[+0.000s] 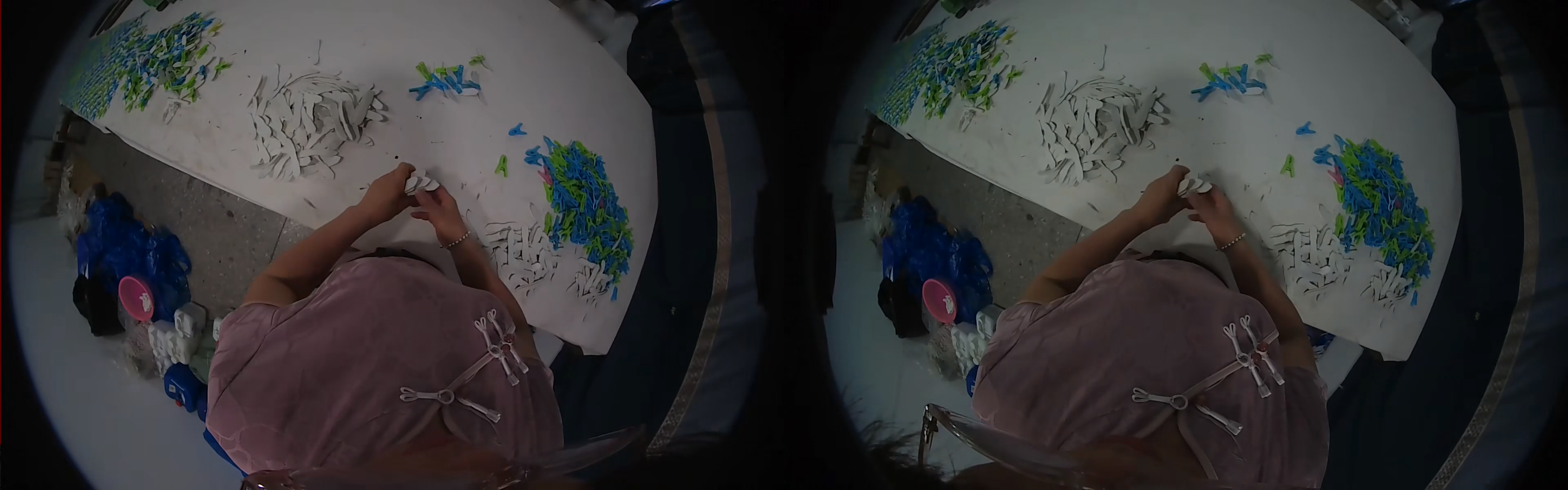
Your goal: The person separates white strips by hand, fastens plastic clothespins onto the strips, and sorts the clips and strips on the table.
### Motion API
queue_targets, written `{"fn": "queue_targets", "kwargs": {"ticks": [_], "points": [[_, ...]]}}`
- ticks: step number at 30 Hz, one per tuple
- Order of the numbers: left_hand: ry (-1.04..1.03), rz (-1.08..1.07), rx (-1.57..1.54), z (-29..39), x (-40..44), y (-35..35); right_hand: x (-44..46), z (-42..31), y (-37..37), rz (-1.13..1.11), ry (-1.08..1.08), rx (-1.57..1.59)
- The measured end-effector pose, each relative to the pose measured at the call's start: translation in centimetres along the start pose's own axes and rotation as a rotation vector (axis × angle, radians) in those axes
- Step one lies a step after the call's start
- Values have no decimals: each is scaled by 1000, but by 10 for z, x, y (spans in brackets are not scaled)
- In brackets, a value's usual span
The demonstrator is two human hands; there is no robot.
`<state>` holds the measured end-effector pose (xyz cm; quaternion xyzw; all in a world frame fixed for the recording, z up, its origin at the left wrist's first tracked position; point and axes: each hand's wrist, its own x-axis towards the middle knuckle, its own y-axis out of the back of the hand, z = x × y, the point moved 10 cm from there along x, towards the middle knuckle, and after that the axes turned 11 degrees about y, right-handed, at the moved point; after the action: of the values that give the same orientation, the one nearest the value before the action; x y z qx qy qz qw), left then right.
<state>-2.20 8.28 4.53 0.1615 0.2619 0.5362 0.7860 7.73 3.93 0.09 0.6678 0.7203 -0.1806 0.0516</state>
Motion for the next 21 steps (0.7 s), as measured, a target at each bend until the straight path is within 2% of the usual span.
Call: {"fn": "queue_targets", "kwargs": {"ticks": [2, 4, 7, 9, 10, 12, 13, 15, 16, 18, 21], "points": [[-75, 38, 66, 6, -8, -5, 2, 3, -1, 9, 17, -78], [-144, 78, 131, 14, -15, -6, 5, 3, -5, -28, 149, -126], [-82, -21, 65, 14, -21, -8, -5, 7, 2, -7, 37, 4], [142, -361, -115, -3, -27, -24, -12, 6, 3, -36, 13, 5], [140, -368, -113, -3, -31, -16, -17, 6, 1, -68, -11, 5], [318, -523, -309, -17, -43, -15, -25, -1, -3, -84, -27, 90], [316, -527, -309, -25, -45, -19, -30, -4, -8, -107, -43, 173], [299, -727, -780, -22, -56, -39, -33, -7, -11, -129, -43, 181], [296, -728, -777, -24, -58, -40, -33, -9, -15, -155, -43, 191], [473, -1062, -1112, -13, -85, -59, -33, -15, -15, -179, -20, 107], [368, -1179, -1199, -4, -96, -55, -33, -20, -19, -260, 26, 22]]}}
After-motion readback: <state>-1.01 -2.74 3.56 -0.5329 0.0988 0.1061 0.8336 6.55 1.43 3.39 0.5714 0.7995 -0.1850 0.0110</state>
